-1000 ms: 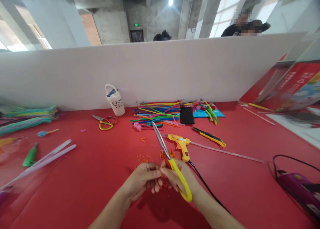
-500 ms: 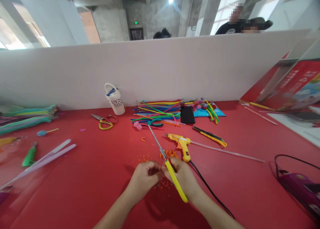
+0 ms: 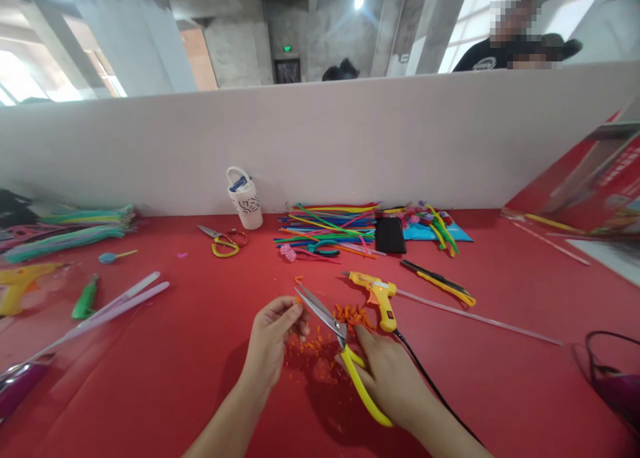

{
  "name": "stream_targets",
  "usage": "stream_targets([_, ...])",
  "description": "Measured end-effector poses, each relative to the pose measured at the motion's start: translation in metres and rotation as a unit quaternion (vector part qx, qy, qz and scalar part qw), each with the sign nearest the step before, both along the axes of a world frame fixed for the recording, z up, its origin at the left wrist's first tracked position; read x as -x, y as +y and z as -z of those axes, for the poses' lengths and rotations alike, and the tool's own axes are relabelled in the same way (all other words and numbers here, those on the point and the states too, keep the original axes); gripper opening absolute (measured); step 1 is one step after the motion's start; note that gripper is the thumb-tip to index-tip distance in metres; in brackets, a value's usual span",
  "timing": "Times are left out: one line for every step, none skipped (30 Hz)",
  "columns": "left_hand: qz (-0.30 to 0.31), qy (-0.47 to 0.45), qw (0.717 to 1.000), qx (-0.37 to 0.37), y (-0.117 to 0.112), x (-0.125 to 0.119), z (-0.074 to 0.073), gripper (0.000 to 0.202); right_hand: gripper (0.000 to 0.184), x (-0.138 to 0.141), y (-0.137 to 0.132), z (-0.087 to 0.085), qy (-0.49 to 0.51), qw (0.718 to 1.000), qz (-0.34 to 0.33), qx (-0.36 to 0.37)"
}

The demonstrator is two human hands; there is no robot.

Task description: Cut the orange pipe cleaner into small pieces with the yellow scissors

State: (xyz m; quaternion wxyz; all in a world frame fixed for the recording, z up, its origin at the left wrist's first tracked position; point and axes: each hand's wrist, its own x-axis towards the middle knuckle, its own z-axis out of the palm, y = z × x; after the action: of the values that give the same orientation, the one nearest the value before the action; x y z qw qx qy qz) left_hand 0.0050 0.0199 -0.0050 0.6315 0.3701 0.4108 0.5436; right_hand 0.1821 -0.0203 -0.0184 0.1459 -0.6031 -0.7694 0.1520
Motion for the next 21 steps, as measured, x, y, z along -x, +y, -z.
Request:
stream_targets([-0.003,-0.005,1.0,-0.003,-0.0001,0.0002,0.0003,0.009,0.027,0.0007,-0.0001,0.0019,-0.007,1.0,-0.009,-0.001])
stream_targets([-0.006,-0.009,1.0,-0.004,-0.0002,0.0005,0.0006,0.009,0.027,0.0013,-0.0001,0.0034,-0.012,1.0,-0.018,-0.004])
stream_targets([-0.009,-0.013,1.0,-0.006,-0.0004,0.0008,0.001,0.009,0.027,0.0019,-0.0002,0.0046,-0.017,0.999,-0.026,-0.009])
stream_targets([-0.012,-0.015,1.0,-0.007,-0.0006,0.0012,0.0014,0.008,0.026,0.0024,-0.0003,0.0056,-0.021,0.999,-0.032,-0.016])
stream_targets([-0.014,-0.017,1.0,-0.008,-0.0008,0.0016,0.0017,0.008,0.026,0.0028,-0.0005,0.0064,-0.026,0.999,-0.035,-0.024])
stream_targets([-0.016,-0.017,1.0,-0.009,-0.001,0.0019,0.0019,0.007,0.026,0.0032,-0.0006,0.0071,-0.033,0.998,-0.035,-0.032])
stream_targets([-0.017,-0.017,1.0,-0.01,-0.0011,0.0021,0.0019,0.007,0.026,0.0035,-0.0006,0.0078,-0.042,0.998,-0.033,-0.038])
stream_targets([-0.018,-0.016,1.0,-0.012,-0.0012,0.0022,0.0018,0.007,0.027,0.0036,-0.0006,0.0085,-0.05,0.997,-0.028,-0.042])
stream_targets([-0.018,-0.015,1.0,-0.014,-0.0013,0.0021,0.0014,0.008,0.027,0.0035,-0.0004,0.0092,-0.056,0.997,-0.023,-0.045])
stream_targets([-0.019,-0.011,1.0,-0.016,-0.0013,0.0019,0.001,0.008,0.028,0.0033,-0.0002,0.0099,-0.059,0.997,-0.017,-0.046])
stream_targets([-0.02,-0.006,1.0,-0.019,-0.0012,0.0017,0.0006,0.008,0.028,0.0029,0.0,0.0105,-0.058,0.997,-0.01,-0.045])
stream_targets([-0.021,0.0,1.0,-0.021,-0.0011,0.0014,0.0002,0.008,0.028,0.0025,0.0003,0.0109,-0.053,0.998,-0.003,-0.042])
stream_targets([-0.021,0.005,0.999,-0.024,-0.0009,0.0011,-0.0001,0.008,0.029,0.0021,0.0004,0.011,-0.046,0.998,0.0,-0.04])
stream_targets([-0.022,0.008,0.999,-0.027,-0.0007,0.001,-0.0001,0.009,0.029,0.0018,0.0004,0.0109,-0.039,0.998,0.0,-0.04])
stream_targets([-0.022,0.007,0.999,-0.029,-0.0004,0.0009,0.0001,0.009,0.029,0.0017,0.0003,0.0105,-0.034,0.999,-0.004,-0.042])
stream_targets([-0.022,0.002,0.999,-0.031,-0.0001,0.001,0.0005,0.01,0.029,0.0017,-0.0001,0.01,-0.032,0.998,-0.009,-0.045])
stream_targets([-0.022,-0.004,0.999,-0.032,0.0003,0.0012,0.0012,0.01,0.029,0.002,-0.0005,0.0094,-0.033,0.998,-0.014,-0.049])
stream_targets([-0.022,-0.01,0.999,-0.032,0.0006,0.0014,0.0019,0.009,0.028,0.0023,-0.001,0.0089,-0.037,0.998,-0.017,-0.05])
stream_targets([-0.021,-0.015,0.999,-0.031,0.0009,0.0017,0.0027,0.009,0.028,0.0026,-0.0014,0.0086,-0.041,0.998,-0.018,-0.049])
stream_targets([-0.021,-0.019,0.999,-0.029,0.0011,0.002,0.0034,0.008,0.028,0.0029,-0.0017,0.0085,-0.044,0.998,-0.018,-0.047])
stream_targets([-0.02,-0.023,0.999,-0.026,0.0012,0.0023,0.004,0.008,0.027,0.0031,-0.0018,0.0087,-0.044,0.998,-0.019,-0.043])
